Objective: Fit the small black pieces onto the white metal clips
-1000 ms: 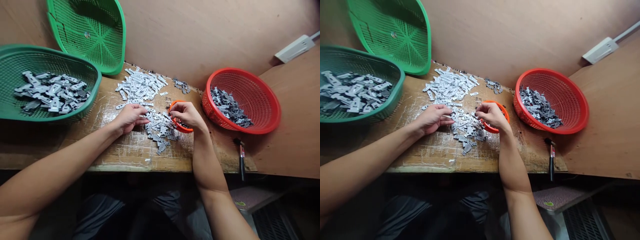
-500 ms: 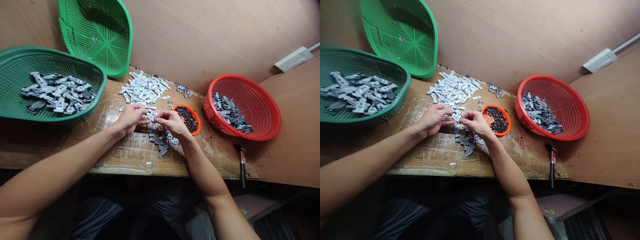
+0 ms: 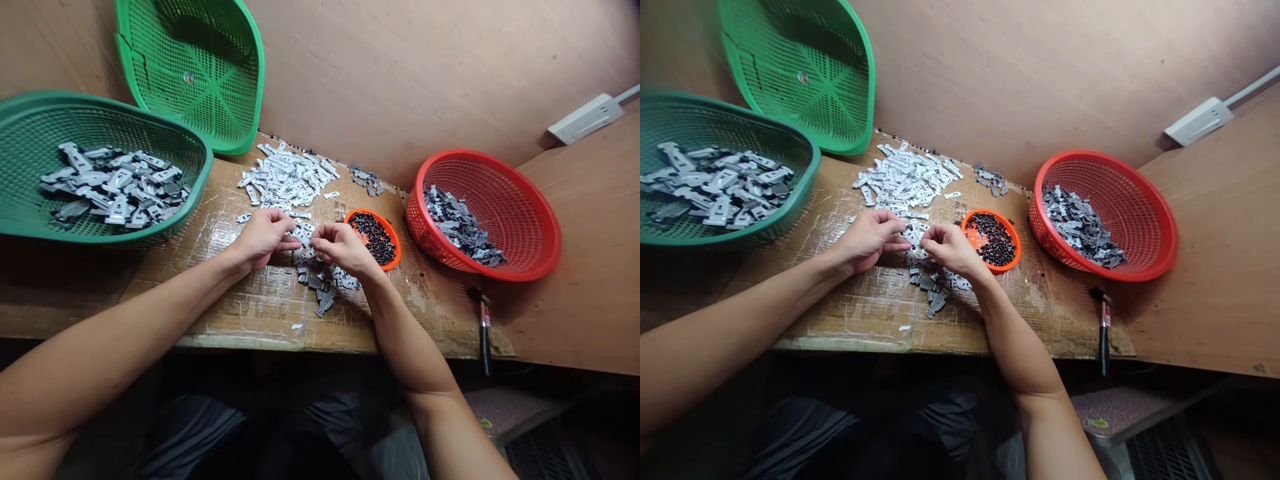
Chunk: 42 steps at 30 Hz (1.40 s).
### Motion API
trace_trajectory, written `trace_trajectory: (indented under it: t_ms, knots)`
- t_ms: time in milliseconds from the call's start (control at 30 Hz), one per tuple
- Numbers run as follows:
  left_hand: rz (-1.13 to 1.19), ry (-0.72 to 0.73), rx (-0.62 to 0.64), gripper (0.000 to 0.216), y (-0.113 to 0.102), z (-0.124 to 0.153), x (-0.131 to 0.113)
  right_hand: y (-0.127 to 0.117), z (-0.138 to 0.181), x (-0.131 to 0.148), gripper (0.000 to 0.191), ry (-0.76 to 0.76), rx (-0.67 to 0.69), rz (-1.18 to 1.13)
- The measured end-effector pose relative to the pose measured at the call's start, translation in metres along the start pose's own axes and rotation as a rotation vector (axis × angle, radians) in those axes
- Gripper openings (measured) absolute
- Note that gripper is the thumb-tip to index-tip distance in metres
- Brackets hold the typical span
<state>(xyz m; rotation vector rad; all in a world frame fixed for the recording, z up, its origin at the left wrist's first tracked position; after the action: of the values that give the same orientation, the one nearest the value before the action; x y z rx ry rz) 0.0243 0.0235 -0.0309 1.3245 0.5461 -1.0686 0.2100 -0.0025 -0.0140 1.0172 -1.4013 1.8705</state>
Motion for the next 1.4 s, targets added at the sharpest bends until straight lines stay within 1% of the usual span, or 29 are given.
trace_trajectory:
  t_ms: [67,167,300,367,433,500,533,567,667,733,833,933,1000,1067,1133,1200,1267,1400]
  knots:
    - [-0.002,-0.003,0.004,0.025,0.001,0.001,0.000,0.000,-0.001,-0.001,0.018,0.039,0.026,-0.059]
    - [-0.003,-0.011,0.006,0.025,0.000,0.000,0.000,0.003,-0.002,-0.002,0.020,0.050,0.039,-0.101]
    - [-0.004,-0.020,0.007,0.028,0.000,-0.001,0.001,0.002,-0.004,-0.006,0.025,0.060,0.051,-0.085]
    - [-0.003,-0.031,-0.016,0.030,-0.001,-0.002,0.000,-0.006,-0.005,-0.010,0.026,0.043,0.006,-0.048]
    - [-0.008,-0.039,-0.053,0.030,-0.002,-0.003,-0.002,-0.021,-0.008,-0.013,0.021,-0.024,-0.136,0.073]
    - [-0.012,-0.043,-0.094,0.028,-0.005,-0.004,-0.006,-0.034,-0.012,-0.013,0.010,-0.110,-0.290,0.288]
    - [-0.010,-0.042,-0.111,0.026,-0.006,-0.005,-0.007,-0.037,-0.014,-0.013,0.011,-0.143,-0.324,0.404]
    - [-0.005,-0.040,-0.125,0.025,-0.007,-0.006,-0.009,-0.037,-0.017,-0.012,0.014,-0.168,-0.321,0.507]
    - [0.017,-0.022,-0.146,0.022,-0.011,-0.008,-0.014,-0.026,-0.023,-0.008,0.016,-0.219,-0.212,0.725]
    - [0.028,-0.012,-0.148,0.022,-0.012,-0.009,-0.016,-0.017,-0.025,-0.006,0.015,-0.229,-0.162,0.846]
    - [0.032,0.001,-0.154,0.022,-0.012,-0.010,-0.018,-0.011,-0.022,-0.008,0.017,-0.226,-0.136,0.966]
    - [0.035,0.013,-0.168,0.023,-0.011,-0.009,-0.019,-0.016,-0.016,-0.010,0.017,-0.246,-0.172,0.962]
    - [0.039,0.015,-0.171,0.023,-0.011,-0.009,-0.018,-0.023,-0.010,-0.008,0.016,-0.254,-0.211,0.877]
    - [0.040,0.011,-0.167,0.023,-0.010,-0.009,-0.015,-0.026,-0.003,0.000,0.016,-0.275,-0.248,0.737]
    - [0.037,-0.006,-0.158,0.023,-0.008,-0.008,-0.012,-0.023,0.002,0.011,0.016,-0.315,-0.280,0.614]
    - [0.034,-0.029,-0.142,0.023,-0.006,-0.006,-0.008,-0.014,0.006,0.022,0.016,-0.355,-0.298,0.564]
    - [0.037,-0.044,-0.119,0.022,-0.004,-0.005,-0.006,-0.003,0.007,0.031,0.015,-0.378,-0.299,0.594]
    - [0.039,-0.041,-0.092,0.023,0.000,-0.002,-0.004,0.013,0.004,0.036,0.012,-0.385,-0.343,0.771]
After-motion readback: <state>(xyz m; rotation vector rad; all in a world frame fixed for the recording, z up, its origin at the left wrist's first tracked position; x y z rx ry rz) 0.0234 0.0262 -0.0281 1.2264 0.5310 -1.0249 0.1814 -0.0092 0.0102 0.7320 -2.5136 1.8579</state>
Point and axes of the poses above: each hand's wrist, its own z-axis away from the middle knuckle, its own y-axis out of the palm, x = y × z, the point moved 3 cm from there along -z, towards the middle knuckle, and after that the axes turned 9 degrees about z, right-handed, at the moved point
